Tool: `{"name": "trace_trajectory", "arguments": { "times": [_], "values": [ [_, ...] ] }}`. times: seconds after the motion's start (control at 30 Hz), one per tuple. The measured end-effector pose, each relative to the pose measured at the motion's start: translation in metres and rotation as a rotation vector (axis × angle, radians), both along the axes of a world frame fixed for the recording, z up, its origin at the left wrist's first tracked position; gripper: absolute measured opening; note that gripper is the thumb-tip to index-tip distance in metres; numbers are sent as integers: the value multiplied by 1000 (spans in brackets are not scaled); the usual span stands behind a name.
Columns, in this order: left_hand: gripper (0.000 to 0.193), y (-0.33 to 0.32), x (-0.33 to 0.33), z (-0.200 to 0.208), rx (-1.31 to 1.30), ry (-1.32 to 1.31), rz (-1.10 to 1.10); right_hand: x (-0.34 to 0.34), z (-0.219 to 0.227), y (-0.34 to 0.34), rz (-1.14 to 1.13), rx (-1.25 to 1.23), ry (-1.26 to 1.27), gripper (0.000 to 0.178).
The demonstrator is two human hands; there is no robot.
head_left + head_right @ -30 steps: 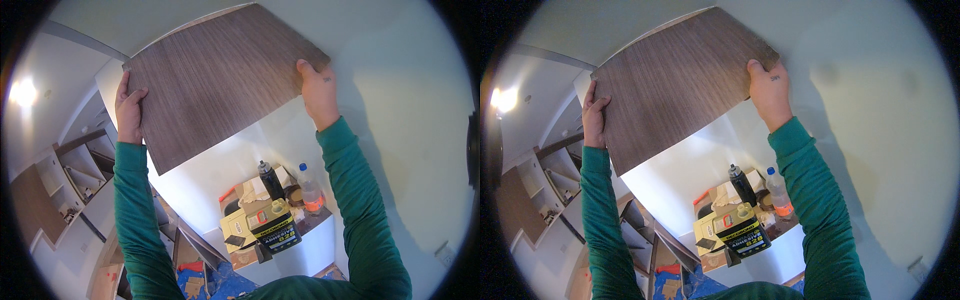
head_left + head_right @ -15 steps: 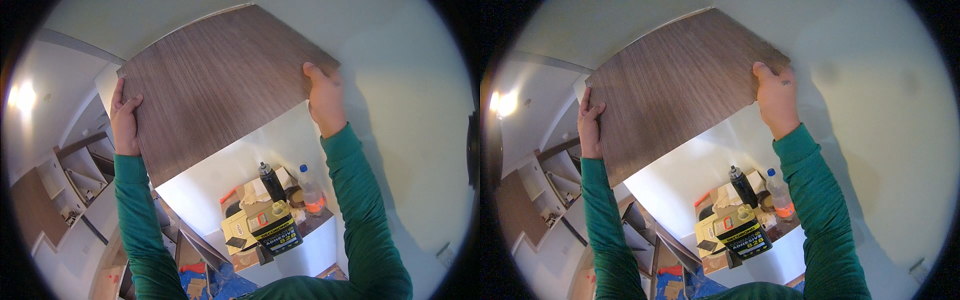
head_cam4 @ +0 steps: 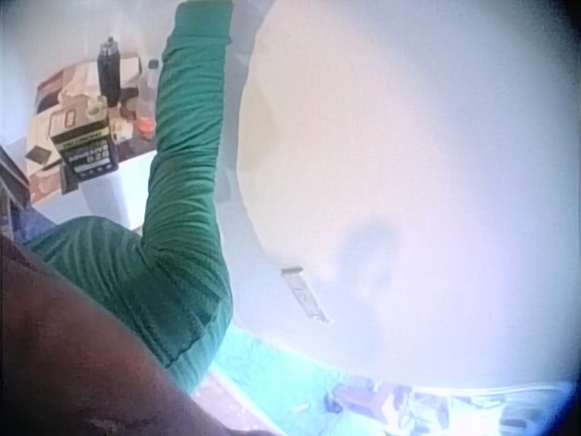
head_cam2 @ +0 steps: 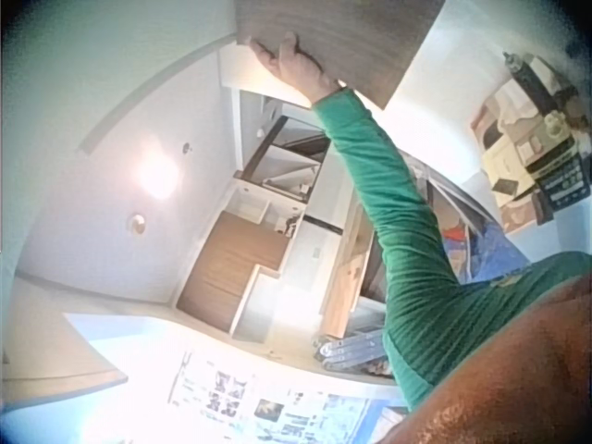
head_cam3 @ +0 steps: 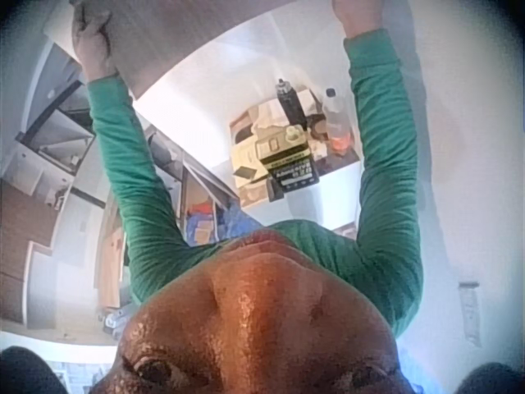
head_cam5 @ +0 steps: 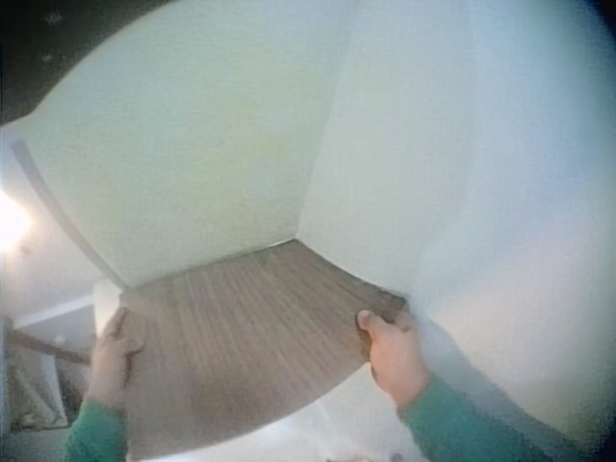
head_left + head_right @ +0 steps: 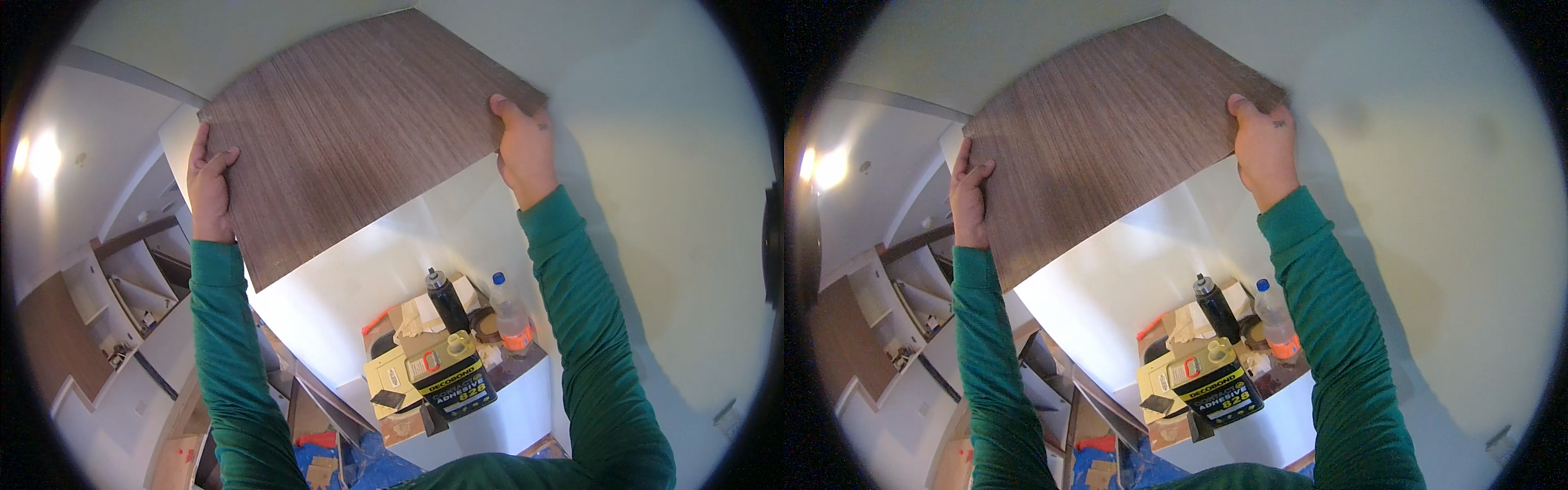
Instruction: The person positions and presses a wooden cabinet panel onto a wall-mounted cabinet frame, aligning it with existing panels. They then walk to a workbench, pick up a hammer, and return to the cabinet to tap the panel into place.
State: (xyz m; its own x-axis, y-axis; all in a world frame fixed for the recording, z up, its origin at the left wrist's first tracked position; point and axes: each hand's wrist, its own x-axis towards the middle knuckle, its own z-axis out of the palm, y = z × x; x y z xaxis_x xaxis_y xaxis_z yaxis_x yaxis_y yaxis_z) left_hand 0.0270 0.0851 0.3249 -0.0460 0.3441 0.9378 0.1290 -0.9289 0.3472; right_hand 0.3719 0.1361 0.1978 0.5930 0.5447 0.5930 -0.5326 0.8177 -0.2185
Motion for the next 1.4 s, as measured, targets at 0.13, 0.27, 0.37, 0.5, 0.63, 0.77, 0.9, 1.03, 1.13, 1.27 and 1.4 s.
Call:
{"name": "trace_trajectory", "arguments": {
  "times": [0.13,0.27,0.37,0.5,0.63,0.77,0.9,1.03,1.13,1.27,1.4],
  "values": [
    [68,-1,1,1,-13,4,37,1,4,2,8,-16,44,39],
    [65,-4,1,3,-29,-4,16,1,7,-4,3,56,29,39],
    [66,-2,1,4,-23,-5,12,-1,8,-3,4,44,43,39],
    [68,-2,3,8,-21,14,54,-3,10,-8,-4,41,60,39],
    [69,1,-2,16,-4,44,55,-3,15,-13,25,-14,55,39],
    [66,-1,1,12,-64,32,76,-3,19,-19,42,-55,68,39],
    [68,3,-8,21,-51,63,106,-4,21,-25,34,-54,67,38],
    [68,-2,2,17,-79,49,67,5,16,-5,-251,-74,-118,40],
    [68,1,-3,17,-76,37,38,-4,22,-28,67,-104,62,40],
    [68,8,-17,26,-70,85,75,-2,21,-21,80,-64,41,38],
    [69,9,-2,23,-52,59,18,30,14,52,-548,52,-274,41]
  ]
}}
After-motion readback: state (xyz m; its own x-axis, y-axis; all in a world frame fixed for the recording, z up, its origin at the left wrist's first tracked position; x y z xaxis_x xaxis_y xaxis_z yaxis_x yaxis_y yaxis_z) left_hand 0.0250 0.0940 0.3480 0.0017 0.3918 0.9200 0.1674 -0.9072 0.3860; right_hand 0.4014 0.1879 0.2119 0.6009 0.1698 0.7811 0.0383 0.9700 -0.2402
